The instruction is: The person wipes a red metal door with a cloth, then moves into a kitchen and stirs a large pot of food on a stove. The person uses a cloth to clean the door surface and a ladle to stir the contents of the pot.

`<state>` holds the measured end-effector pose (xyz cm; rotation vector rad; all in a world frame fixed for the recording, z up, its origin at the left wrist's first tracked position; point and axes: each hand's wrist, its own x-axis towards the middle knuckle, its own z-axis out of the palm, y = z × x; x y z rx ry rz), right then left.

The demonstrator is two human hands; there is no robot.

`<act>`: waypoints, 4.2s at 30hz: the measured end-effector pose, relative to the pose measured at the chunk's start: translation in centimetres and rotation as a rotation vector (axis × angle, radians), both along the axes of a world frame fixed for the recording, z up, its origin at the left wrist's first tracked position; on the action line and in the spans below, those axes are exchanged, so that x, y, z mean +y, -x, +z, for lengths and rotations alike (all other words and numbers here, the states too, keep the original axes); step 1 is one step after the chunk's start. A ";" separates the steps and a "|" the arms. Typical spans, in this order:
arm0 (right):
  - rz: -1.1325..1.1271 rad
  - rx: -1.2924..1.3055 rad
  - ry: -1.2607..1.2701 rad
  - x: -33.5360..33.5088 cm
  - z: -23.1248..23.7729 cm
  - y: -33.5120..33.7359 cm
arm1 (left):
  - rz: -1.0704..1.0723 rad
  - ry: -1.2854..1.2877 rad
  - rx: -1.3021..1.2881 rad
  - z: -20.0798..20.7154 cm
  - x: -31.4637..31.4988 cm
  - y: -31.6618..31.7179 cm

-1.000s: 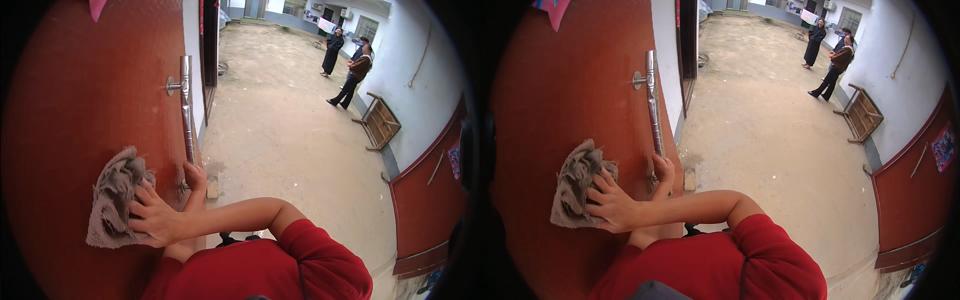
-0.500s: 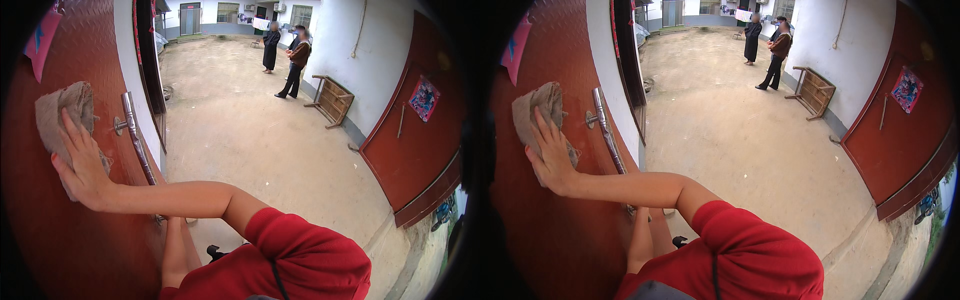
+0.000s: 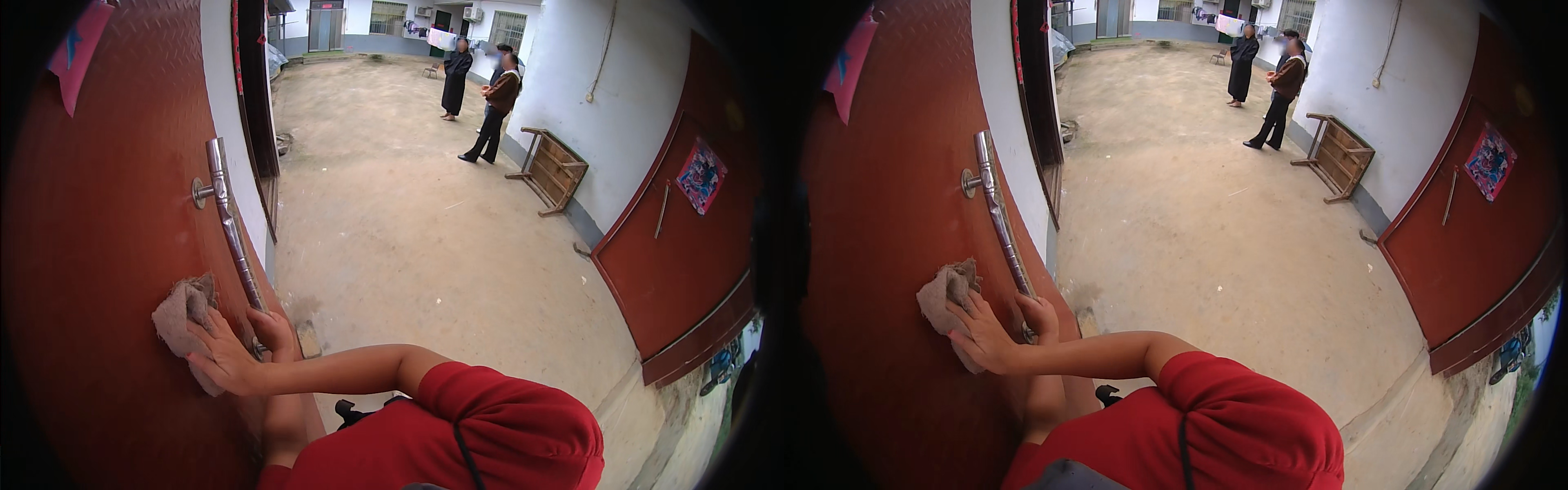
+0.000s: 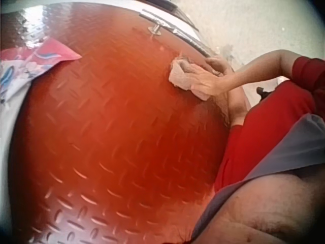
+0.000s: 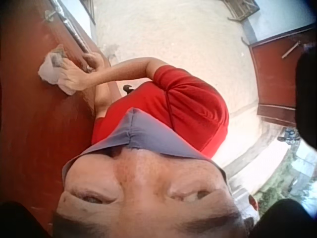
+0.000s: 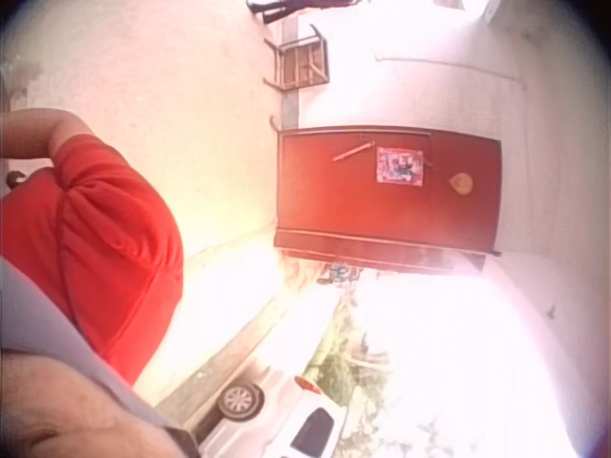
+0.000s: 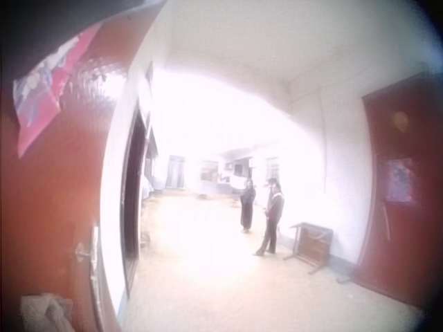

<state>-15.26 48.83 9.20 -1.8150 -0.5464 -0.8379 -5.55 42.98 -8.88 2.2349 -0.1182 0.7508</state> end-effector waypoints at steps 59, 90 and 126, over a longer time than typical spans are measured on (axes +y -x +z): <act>0.324 -0.536 0.261 2.0 8.5 4.0 | -0.037 0.063 0.111 -1.5 -1.0 -0.5; 0.082 -0.210 0.332 1.0 -7.9 3.9 | -0.126 0.117 0.057 0.7 0.3 2.3; 0.313 1.371 -1.177 3.1 -9.1 9.4 | -0.363 1.271 1.100 -4.2 10.3 39.7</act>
